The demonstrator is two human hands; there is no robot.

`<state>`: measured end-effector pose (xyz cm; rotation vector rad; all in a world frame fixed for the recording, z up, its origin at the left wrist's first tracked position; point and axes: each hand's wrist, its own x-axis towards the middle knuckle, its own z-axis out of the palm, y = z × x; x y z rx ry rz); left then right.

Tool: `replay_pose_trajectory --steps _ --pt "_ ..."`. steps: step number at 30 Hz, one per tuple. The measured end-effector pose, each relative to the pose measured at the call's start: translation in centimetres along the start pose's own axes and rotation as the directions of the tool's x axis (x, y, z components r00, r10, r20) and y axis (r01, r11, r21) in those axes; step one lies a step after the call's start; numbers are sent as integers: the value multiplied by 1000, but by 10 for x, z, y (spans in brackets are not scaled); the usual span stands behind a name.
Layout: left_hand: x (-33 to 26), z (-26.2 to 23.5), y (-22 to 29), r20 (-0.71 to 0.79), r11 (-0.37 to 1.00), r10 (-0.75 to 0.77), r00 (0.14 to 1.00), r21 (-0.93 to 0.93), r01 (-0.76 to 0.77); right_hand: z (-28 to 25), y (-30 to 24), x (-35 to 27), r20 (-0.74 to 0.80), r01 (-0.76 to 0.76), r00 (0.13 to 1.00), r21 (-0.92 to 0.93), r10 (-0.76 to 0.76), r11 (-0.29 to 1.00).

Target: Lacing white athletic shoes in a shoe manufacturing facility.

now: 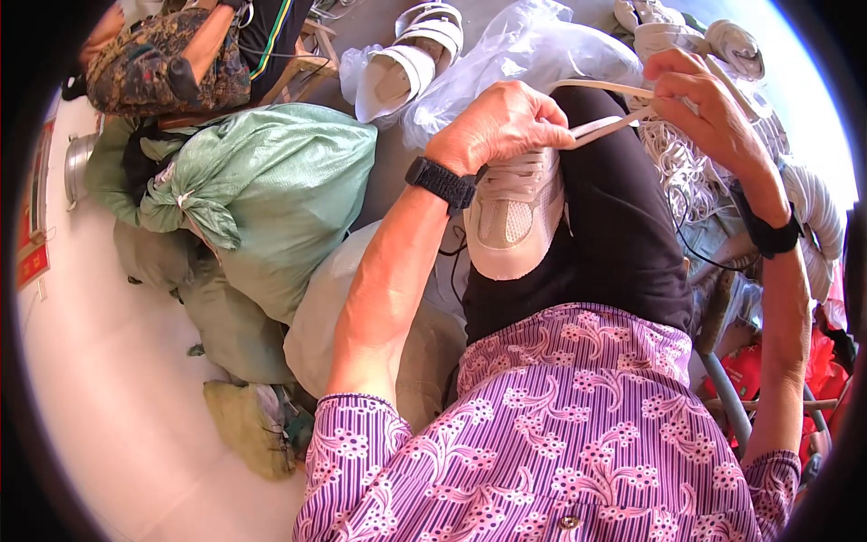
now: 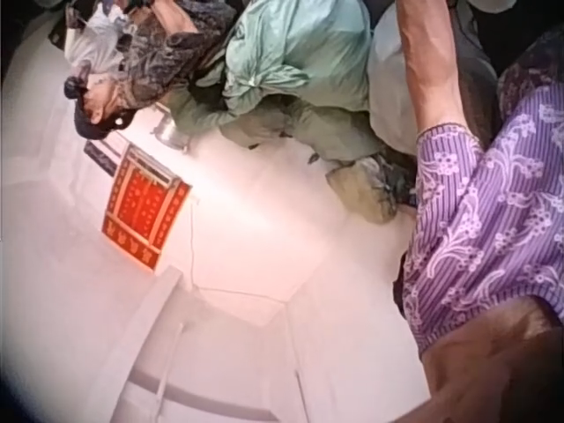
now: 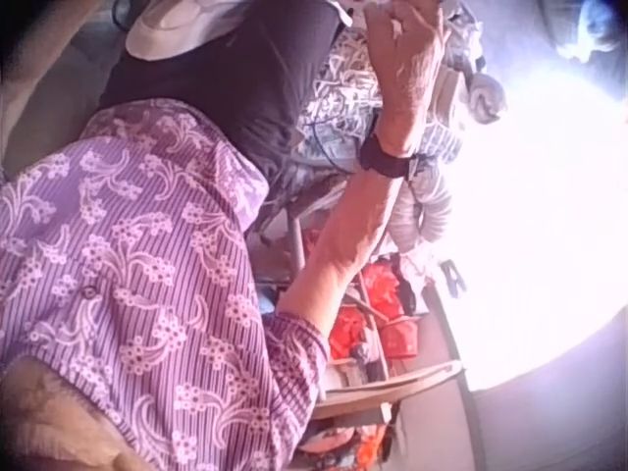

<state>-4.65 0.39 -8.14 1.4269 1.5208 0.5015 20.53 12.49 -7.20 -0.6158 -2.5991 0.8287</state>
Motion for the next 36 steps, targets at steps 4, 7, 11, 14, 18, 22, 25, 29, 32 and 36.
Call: replay_pose_trajectory --steps 4,7,11,14,18,22,25,29,32,36 --pt "2 0 3 126 983 -84 989 171 61 -14 14 -22 1 -47 999 -4 47 999" --pt "-4 -2 -5 46 996 -70 996 -46 72 -26 35 -46 -1 -64 998 -9 64 998" --pt "-29 -12 -31 -206 788 -285 936 -606 107 -40 72 -94 -66 -244 969 -155 236 957" --pt "-43 -12 -55 -371 699 -426 825 -714 40 -45 98 -137 -107 -371 927 -102 361 923" --pt "-62 -13 -81 -499 577 -554 667 -807 -124 -37 122 -177 -136 -471 877 -61 461 880" --pt "-78 -28 -96 -443 308 -582 682 -896 -319 -26 129 -204 -167 -501 472 757 866 419" --pt "-90 -38 -101 -436 161 -517 737 -895 -416 -11 140 -212 -21 -83 549 993 836 80" --pt "-108 -58 -103 -478 102 -360 801 -874 -476 11 150 -215 -36 264 764 929 644 -261" --pt "-125 -76 -107 -529 105 -296 795 -846 -523 15 144 -213 -57 392 652 879 756 -272" --pt "-147 -92 -117 -538 123 -312 783 -840 -528 17 114 -183 -54 413 703 843 709 -346"
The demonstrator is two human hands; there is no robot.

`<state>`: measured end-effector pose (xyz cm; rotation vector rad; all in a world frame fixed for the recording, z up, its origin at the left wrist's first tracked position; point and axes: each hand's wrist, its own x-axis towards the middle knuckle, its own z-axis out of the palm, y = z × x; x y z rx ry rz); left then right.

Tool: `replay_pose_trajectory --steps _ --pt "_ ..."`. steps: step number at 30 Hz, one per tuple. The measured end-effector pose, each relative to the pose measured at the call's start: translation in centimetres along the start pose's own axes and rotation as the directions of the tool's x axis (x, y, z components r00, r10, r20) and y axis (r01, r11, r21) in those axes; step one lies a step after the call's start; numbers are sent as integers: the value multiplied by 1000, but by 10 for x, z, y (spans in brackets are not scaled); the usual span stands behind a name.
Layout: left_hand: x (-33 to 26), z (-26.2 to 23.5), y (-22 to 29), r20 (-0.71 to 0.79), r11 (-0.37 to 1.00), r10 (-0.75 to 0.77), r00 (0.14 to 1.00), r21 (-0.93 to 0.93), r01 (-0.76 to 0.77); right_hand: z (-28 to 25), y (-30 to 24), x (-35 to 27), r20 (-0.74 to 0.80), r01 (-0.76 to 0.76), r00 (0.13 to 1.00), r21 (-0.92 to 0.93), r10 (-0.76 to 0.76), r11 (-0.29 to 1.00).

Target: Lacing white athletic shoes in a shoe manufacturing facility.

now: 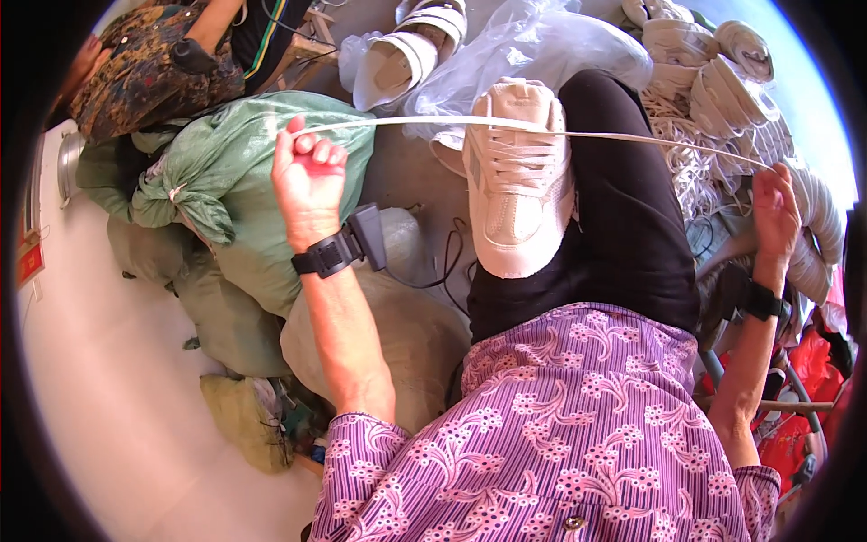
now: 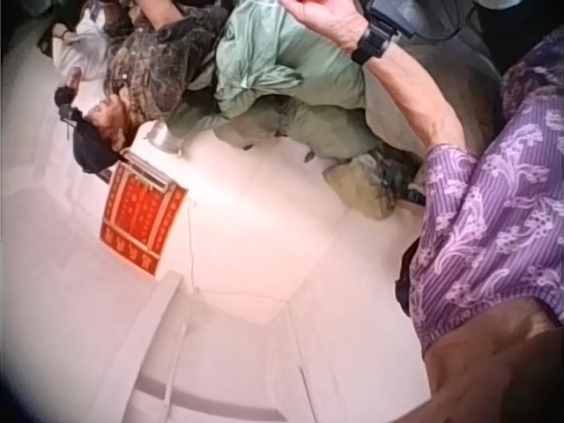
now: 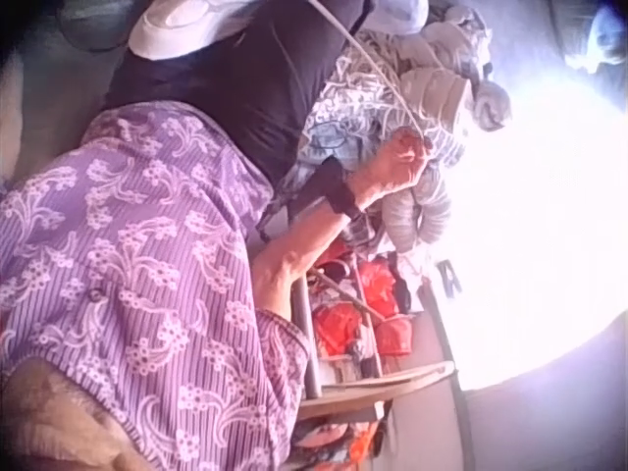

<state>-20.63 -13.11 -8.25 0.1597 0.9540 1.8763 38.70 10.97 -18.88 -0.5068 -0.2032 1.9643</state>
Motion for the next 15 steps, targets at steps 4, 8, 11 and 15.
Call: replay_pose_trajectory --steps 4,8,11,15 --pt "-5 -14 8 -191 1000 7 982 -3 -8 64 58 12 68 -24 993 -660 92 751" --pt "-5 -16 12 -403 996 54 914 -44 -78 131 133 27 244 230 960 -967 136 113" --pt "-8 -15 14 -448 986 81 890 -95 -138 161 179 33 542 598 800 -756 257 -266" --pt "-17 -22 20 -332 955 67 941 -253 -157 172 199 30 646 758 648 -492 404 -428"
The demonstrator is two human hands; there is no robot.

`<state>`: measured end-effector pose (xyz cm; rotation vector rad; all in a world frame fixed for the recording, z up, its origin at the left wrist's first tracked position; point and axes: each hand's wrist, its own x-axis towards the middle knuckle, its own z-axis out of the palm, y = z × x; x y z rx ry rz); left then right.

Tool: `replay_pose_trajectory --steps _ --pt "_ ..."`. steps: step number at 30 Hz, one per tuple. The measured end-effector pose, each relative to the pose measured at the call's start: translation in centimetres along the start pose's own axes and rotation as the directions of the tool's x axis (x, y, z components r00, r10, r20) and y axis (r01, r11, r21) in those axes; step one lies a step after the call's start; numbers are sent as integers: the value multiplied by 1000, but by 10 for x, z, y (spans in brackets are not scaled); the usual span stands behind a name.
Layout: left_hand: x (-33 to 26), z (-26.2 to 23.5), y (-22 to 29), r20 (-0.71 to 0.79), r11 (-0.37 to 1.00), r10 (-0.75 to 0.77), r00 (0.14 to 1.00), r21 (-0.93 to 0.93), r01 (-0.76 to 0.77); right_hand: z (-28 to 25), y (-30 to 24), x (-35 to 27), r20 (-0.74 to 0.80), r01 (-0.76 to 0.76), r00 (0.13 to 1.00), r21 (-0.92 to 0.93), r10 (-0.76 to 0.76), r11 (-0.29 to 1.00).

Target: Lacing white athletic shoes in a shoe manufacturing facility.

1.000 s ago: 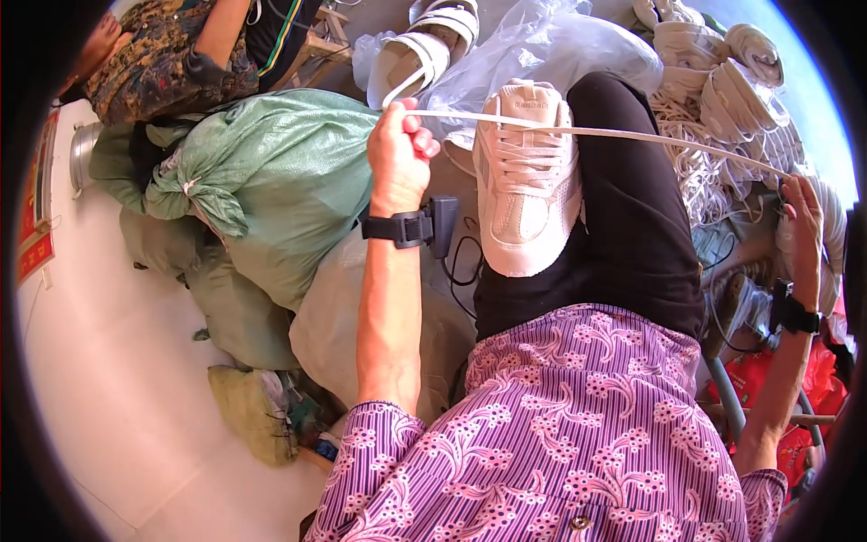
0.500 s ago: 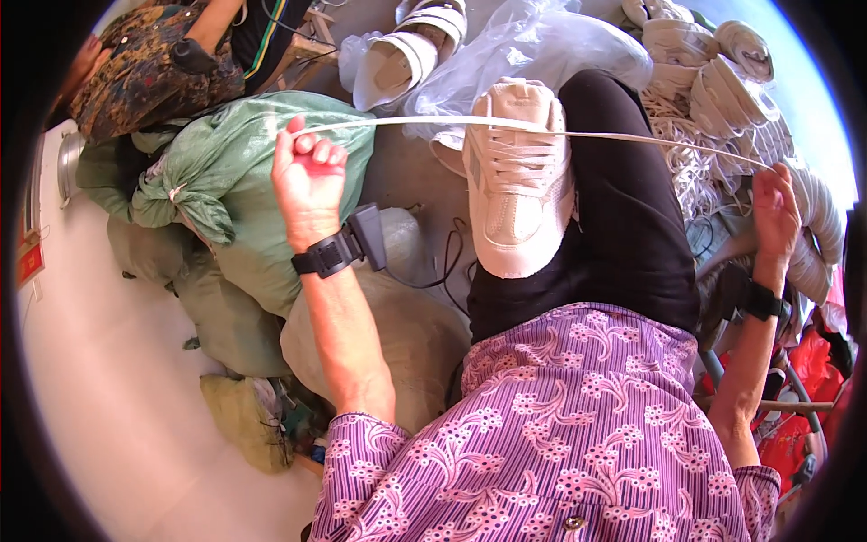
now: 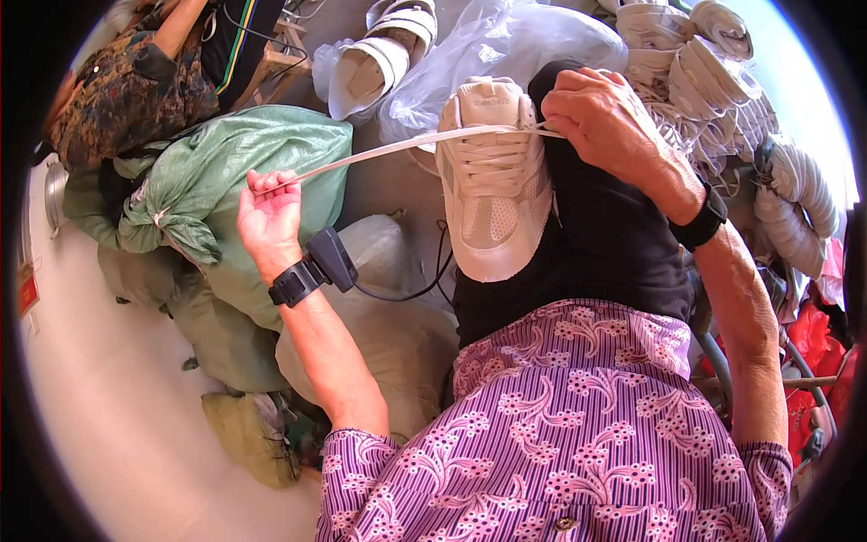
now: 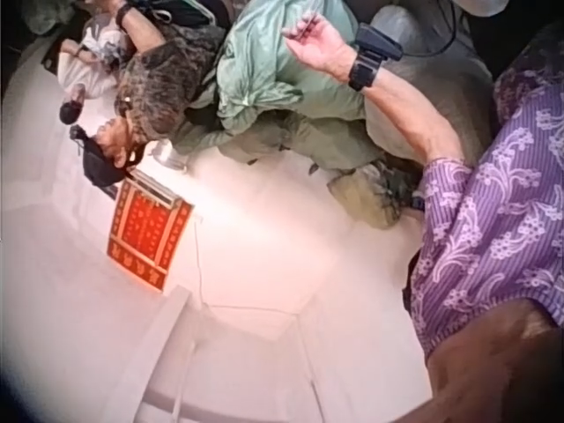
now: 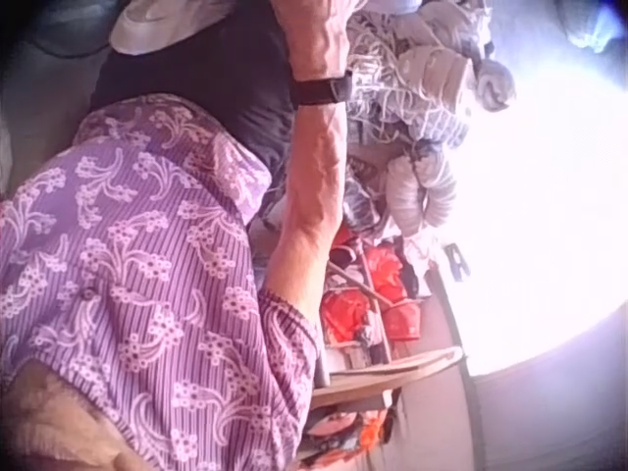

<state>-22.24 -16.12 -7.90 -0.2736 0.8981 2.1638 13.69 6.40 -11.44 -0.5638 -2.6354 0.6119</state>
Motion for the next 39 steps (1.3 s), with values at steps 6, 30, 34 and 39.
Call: replay_pose_trajectory --steps 6,30,34,39 --pt "7 -4 3 -103 980 47 994 200 -26 5 -6 4 49 -79 996 -35 80 996" --pt "-30 47 -150 436 -57 -238 868 886 -460 14 -20 10 -7 -40 999 6 40 999" --pt "-28 48 -151 460 -64 -239 855 871 -487 14 -21 9 -1 -60 998 8 60 998" --pt "-22 51 -152 445 -76 -267 855 875 -479 13 -21 10 -3 -48 999 -1 48 999"
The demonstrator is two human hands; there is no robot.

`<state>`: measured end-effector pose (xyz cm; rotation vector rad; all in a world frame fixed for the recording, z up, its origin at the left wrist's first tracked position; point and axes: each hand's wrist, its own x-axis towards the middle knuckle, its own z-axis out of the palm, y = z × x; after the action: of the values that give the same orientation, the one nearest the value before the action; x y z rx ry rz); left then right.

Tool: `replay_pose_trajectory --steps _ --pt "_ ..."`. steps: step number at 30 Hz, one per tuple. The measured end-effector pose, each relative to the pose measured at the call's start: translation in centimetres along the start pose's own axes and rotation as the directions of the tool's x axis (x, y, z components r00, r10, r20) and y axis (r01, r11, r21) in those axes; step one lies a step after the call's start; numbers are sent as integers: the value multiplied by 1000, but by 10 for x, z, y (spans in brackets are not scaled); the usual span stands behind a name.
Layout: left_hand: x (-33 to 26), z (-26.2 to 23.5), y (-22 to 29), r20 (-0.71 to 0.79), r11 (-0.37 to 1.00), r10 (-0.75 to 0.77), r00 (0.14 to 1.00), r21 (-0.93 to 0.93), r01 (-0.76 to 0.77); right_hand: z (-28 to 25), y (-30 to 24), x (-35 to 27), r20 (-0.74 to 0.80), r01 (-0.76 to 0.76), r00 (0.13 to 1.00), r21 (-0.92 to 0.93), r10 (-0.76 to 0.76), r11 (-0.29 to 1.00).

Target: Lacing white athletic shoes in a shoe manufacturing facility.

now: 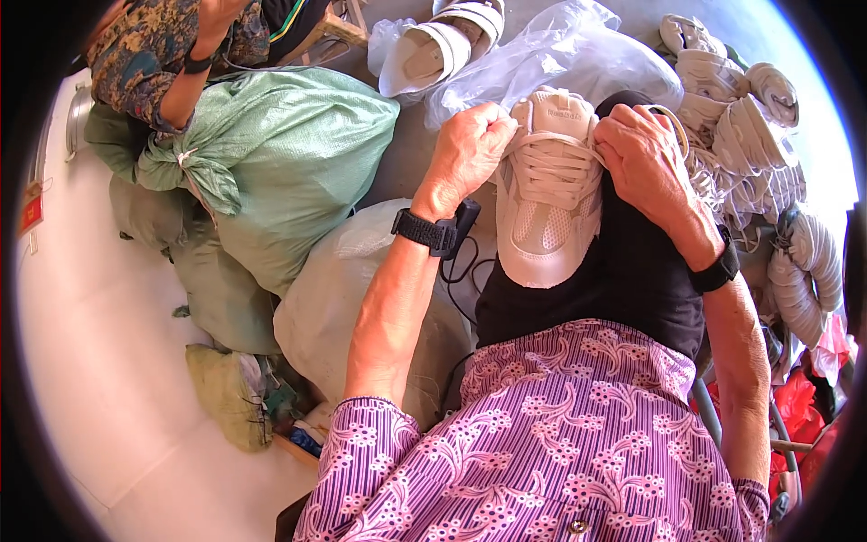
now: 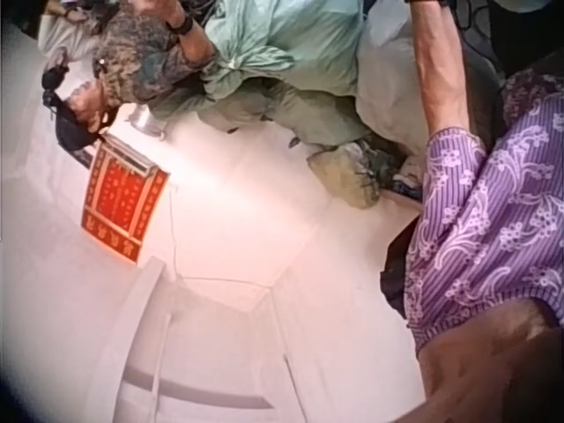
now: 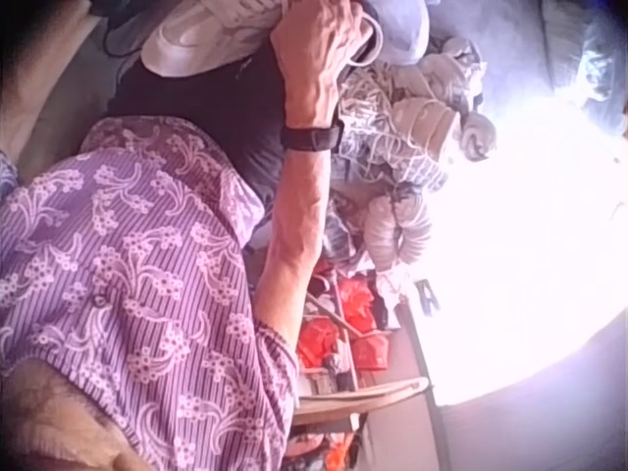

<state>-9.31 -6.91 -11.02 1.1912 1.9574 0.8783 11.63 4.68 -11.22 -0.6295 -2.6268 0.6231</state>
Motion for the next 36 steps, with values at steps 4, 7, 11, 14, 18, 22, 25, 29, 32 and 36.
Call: replay_pose_trajectory --steps 4,7,11,14,18,22,25,29,32,36 --pt "4 0 -2 -4 998 39 999 56 -39 -1 0 1 12 8 1000 0 -8 1000" --pt "2 1 -4 10 997 -45 999 -65 45 -1 0 1 9 10 1000 -1 -10 1000" --pt "2 5 -3 4 990 -64 998 -128 64 0 1 2 13 18 1000 -18 -18 1000" --pt "8 13 -1 -73 988 95 993 126 -85 0 2 3 30 19 999 -35 -18 999" --pt "9 20 1 -174 934 180 968 338 -113 0 4 3 36 24 999 -43 -22 999" --pt "9 23 1 -181 980 134 974 172 -103 -1 4 5 64 32 997 -21 -30 999" --pt "9 23 -3 -121 921 213 970 358 -157 -8 1 8 112 76 991 -36 -71 996" --pt "5 17 -15 -67 995 15 998 -95 -21 -22 1 21 162 -43 986 -20 45 999" --pt "-4 18 -20 -23 941 -123 992 -322 109 -15 3 42 100 -46 994 15 44 999" --pt "-13 21 -18 159 704 -289 944 -632 322 19 -1 65 217 210 958 -76 -190 975"
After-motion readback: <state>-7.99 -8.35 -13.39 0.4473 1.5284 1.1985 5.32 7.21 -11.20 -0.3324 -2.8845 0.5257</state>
